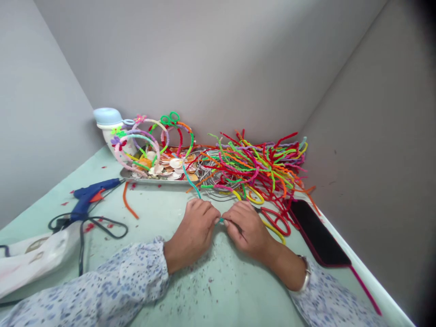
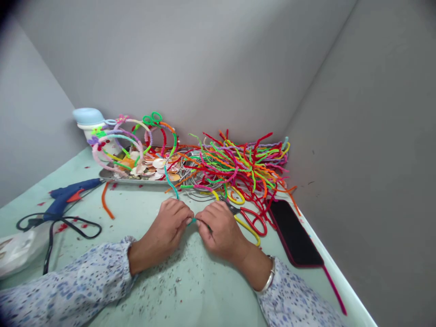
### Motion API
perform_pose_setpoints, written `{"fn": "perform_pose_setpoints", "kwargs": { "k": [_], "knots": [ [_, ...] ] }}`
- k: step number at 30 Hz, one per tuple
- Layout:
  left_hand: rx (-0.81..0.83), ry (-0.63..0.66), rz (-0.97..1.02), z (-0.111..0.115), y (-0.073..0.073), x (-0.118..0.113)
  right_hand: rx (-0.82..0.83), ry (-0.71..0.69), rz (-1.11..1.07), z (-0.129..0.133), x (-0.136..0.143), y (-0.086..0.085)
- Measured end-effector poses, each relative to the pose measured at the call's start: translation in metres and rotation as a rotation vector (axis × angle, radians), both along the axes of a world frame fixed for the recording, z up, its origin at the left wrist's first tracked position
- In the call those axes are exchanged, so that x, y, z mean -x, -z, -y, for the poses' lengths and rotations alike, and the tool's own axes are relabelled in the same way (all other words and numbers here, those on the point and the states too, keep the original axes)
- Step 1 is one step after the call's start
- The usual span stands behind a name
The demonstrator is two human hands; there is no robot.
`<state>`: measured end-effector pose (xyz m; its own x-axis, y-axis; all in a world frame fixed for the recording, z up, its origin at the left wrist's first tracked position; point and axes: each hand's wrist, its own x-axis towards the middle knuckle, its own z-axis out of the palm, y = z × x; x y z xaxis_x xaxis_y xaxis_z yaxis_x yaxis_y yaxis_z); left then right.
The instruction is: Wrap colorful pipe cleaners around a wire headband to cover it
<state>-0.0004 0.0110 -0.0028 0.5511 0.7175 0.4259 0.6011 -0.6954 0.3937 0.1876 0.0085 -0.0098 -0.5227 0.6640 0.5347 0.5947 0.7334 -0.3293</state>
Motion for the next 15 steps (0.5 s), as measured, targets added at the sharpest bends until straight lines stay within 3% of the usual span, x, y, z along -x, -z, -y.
{"fn": "perform_pose_setpoints", "kwargs": {
  "k": [15],
  "knots": [
    [0.004, 0.007, -0.011, 0.0017, -0.0011, -0.0016, 0.0, -0.009, -0.072, 0.0004, 0.0016, 0.0046]
  ]
}}
